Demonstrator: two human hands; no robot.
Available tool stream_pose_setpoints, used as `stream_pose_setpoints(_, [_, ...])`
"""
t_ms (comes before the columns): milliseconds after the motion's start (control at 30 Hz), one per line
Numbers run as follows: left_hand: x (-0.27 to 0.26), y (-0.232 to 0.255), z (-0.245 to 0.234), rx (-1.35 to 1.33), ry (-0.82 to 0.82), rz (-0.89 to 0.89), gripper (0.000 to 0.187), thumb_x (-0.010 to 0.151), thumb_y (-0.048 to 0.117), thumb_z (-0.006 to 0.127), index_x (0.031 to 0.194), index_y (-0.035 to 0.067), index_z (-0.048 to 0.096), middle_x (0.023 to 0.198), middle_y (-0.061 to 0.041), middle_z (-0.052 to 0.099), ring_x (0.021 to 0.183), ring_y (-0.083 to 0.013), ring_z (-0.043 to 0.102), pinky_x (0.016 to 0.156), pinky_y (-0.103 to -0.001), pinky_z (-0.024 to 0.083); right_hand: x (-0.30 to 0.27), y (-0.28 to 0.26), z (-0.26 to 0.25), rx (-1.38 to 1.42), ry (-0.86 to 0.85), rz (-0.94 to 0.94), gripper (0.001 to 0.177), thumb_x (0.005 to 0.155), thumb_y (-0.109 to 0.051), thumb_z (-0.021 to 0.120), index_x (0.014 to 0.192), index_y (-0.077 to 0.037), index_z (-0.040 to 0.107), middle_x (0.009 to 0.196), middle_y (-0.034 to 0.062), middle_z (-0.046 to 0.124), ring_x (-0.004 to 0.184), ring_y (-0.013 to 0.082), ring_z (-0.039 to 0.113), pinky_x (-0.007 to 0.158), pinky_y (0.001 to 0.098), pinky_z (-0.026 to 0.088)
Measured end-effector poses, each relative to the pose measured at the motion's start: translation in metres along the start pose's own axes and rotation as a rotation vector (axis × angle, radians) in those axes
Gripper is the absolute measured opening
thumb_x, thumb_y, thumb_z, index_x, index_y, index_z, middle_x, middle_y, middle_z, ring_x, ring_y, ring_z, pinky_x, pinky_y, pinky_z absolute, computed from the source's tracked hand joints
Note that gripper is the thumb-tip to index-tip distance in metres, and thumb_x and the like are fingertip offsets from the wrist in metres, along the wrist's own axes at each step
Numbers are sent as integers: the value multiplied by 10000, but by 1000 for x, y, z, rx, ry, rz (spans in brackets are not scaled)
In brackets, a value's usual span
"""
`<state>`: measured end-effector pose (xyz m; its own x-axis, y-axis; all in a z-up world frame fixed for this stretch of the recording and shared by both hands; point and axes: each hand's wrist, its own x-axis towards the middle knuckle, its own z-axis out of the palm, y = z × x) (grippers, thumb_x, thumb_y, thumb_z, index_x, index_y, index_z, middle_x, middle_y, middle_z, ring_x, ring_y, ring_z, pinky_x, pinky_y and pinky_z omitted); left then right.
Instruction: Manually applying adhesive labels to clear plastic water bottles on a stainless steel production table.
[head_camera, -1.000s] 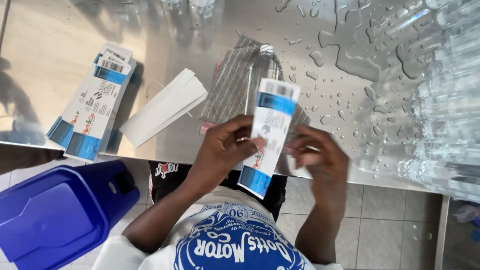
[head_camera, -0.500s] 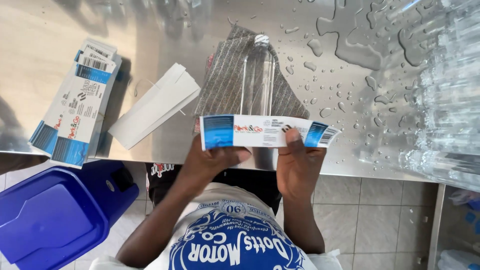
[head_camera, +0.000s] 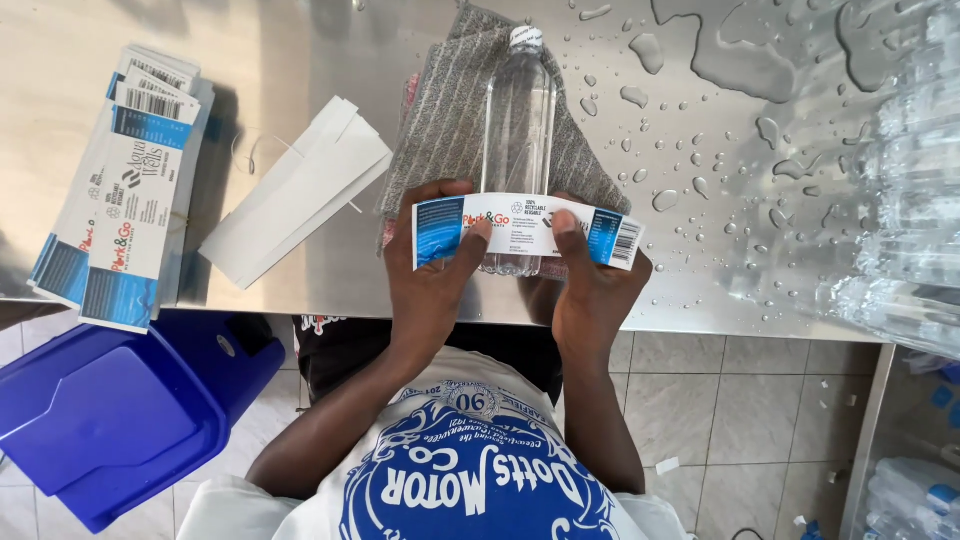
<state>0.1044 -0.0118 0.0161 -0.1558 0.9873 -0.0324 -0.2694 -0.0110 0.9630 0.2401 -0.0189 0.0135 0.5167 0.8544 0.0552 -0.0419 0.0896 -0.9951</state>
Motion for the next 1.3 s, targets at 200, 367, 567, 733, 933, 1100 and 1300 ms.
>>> stream_pose_setpoints(200, [4, 0, 2, -21, -14, 6, 295, 1028, 63, 737, 1306, 21, 645, 1303, -215, 701, 1374, -354, 631, 1222, -560, 443, 4, 8, -4, 13, 2, 73, 282, 941, -154, 902, 1138, 7, 781, 1090, 169, 822, 1029, 213, 782, 1021, 432, 592])
stream_pose_setpoints(367, [4, -4, 1, -29, -18, -21, 292, 1034, 63, 728, 1312, 24, 646, 1331, -213, 697, 1412, -364, 607, 1237, -567, 429, 2, 1, 3, 39, 25, 109, 291, 920, -133, 914, 1132, 9, 775, 1071, 161, 826, 1022, 199, 787, 1063, 450, 586])
stream_pose_setpoints(567, [4, -8, 1, -74, -24, -20, 302, 1034, 77, 736, 1321, 32, 652, 1341, -212, 704, 1411, -351, 617, 1233, -555, 446, 1, -2, 3, 48, 34, 146, 324, 905, -104, 915, 1136, 66, 764, 1084, 237, 814, 1050, 327, 811, 1065, 495, 606])
stream_pose_setpoints(733, [5, -9, 0, -70, -28, -6, 298, 1033, 64, 733, 1318, 32, 653, 1339, -226, 704, 1402, -363, 624, 1225, -560, 455, 3, 3, 1, 47, 23, 132, 288, 913, -73, 905, 1124, 63, 765, 1088, 241, 814, 1067, 336, 807, 1055, 503, 615])
stream_pose_setpoints(933, [7, -18, -2, -56, -30, 0, 339, 1038, 70, 734, 1362, 29, 643, 1372, -231, 698, 1397, -366, 634, 1214, -543, 467, -1, 1, 3, 2, 43, 151, 293, 888, -95, 935, 1089, 48, 777, 998, 204, 824, 963, 303, 817, 1007, 462, 644])
stream_pose_setpoints(1100, [6, -22, -5, -11, -33, 8, 390, 1035, 44, 736, 1412, 43, 635, 1410, -197, 684, 1423, -345, 621, 1230, -540, 455, -4, 3, 5, -53, 62, 151, 287, 877, -108, 950, 1054, 44, 782, 918, 171, 818, 894, 243, 800, 957, 430, 645])
stream_pose_setpoints(1300, [0, -18, 2, -80, -42, -52, 417, 1052, 48, 692, 1457, -22, 626, 1424, -239, 689, 1378, -345, 617, 1199, -556, 471, -9, 3, -7, -232, 27, 190, 347, 918, -189, 943, 1167, -8, 782, 865, 67, 781, 807, 51, 649, 835, 308, 578])
